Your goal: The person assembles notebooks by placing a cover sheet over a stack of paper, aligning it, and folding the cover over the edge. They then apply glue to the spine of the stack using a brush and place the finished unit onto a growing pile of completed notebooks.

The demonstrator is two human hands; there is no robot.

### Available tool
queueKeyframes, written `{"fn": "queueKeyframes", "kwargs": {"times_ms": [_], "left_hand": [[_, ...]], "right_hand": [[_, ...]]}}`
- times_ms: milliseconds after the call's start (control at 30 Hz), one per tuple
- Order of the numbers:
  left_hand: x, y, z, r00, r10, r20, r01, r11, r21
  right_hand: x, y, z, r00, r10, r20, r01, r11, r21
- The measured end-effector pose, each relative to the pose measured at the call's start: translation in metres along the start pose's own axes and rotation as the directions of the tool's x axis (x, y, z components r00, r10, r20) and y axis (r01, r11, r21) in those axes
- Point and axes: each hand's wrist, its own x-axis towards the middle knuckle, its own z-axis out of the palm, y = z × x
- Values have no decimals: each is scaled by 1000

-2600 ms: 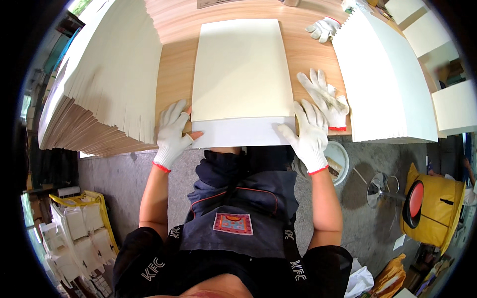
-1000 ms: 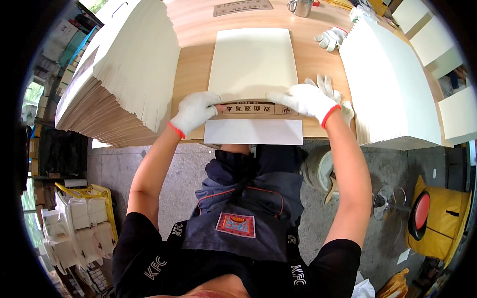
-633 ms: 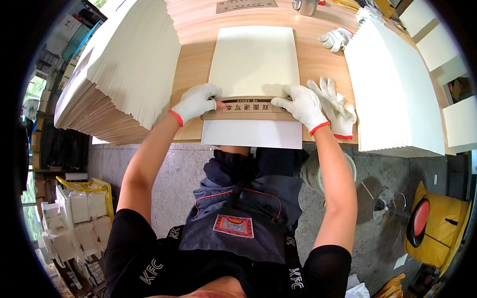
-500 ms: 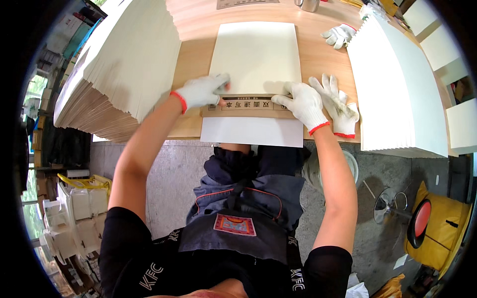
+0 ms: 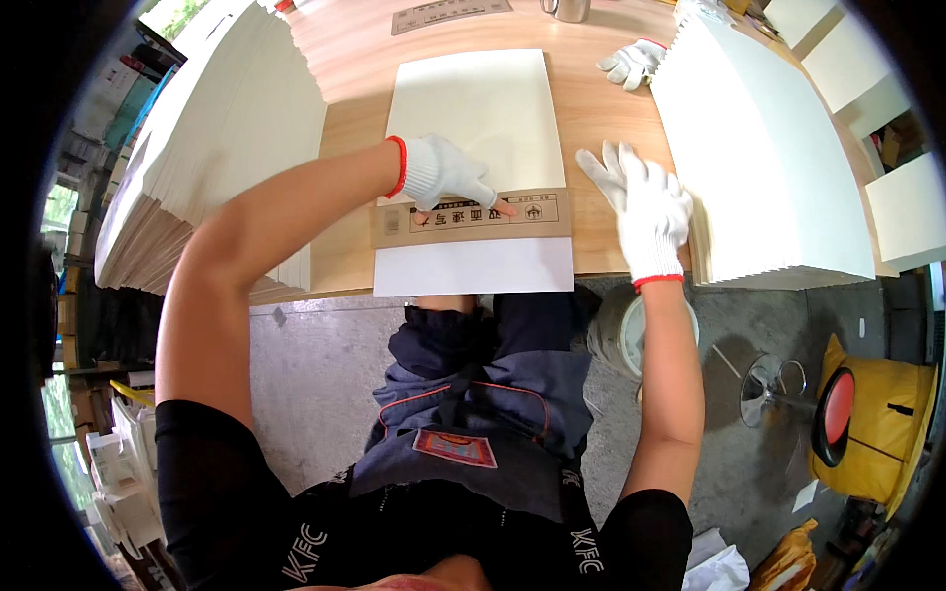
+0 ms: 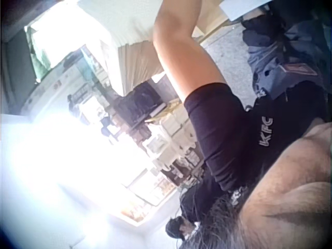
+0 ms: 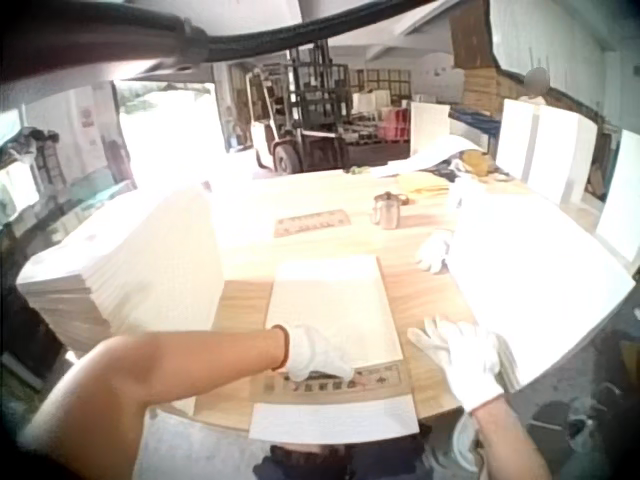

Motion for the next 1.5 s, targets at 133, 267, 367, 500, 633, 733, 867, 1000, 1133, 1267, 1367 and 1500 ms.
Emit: {"fn": "queueKeyframes", "kwargs": {"times_ms": [133, 267, 367, 500, 633, 733, 867, 1000, 1133, 1267, 1367, 1500], "left_hand": [[-1, -10, 8, 994, 60, -88, -62, 998, -16], [-3, -1, 1, 994, 45, -97, -35, 995, 97], [3, -1, 1, 997, 37, -72, -33, 998, 58], [15, -13, 15, 991, 72, -115, -77, 996, -40], [4, -7, 8, 996, 12, -91, -5, 997, 79], [5, -7, 7, 997, -1, -78, 7, 997, 80], [1, -7, 8, 996, -2, -91, 11, 995, 98], [3, -12, 26, 963, 56, -265, -2, 980, 199], [20, -10, 20, 998, -63, 16, 61, 990, 126], [6, -1, 5, 994, 31, -107, -19, 994, 111], [2, 14, 15, 977, -121, -175, 132, 990, 56], [-20, 91, 74, 654, -226, -722, 119, 973, -196]], "right_hand": [[-9, 12, 2, 988, -131, -78, 144, 969, 201], [-5, -41, -22, 774, -633, -16, 607, 734, 304], [-3, -89, -1, 655, -693, 302, 650, 720, 244], [-11, -194, 2, 685, -728, -27, 722, 672, 168], [-9, -231, 23, 678, -733, 48, 716, 674, 181], [-10, -234, 31, 628, -778, -18, 769, 617, 168], [-13, -243, 31, 707, -687, -165, 706, 676, 210], [-8, -231, 23, 667, -727, -165, 739, 614, 279], [4, -136, -19, 631, -619, 468, 529, 785, 324], [-22, -15, -15, 794, -608, -21, 606, 787, 112], [-5, 50, 12, 868, -475, 146, 473, 879, 49], [2, 28, -53, 939, -266, 218, 316, 916, -246]]}}
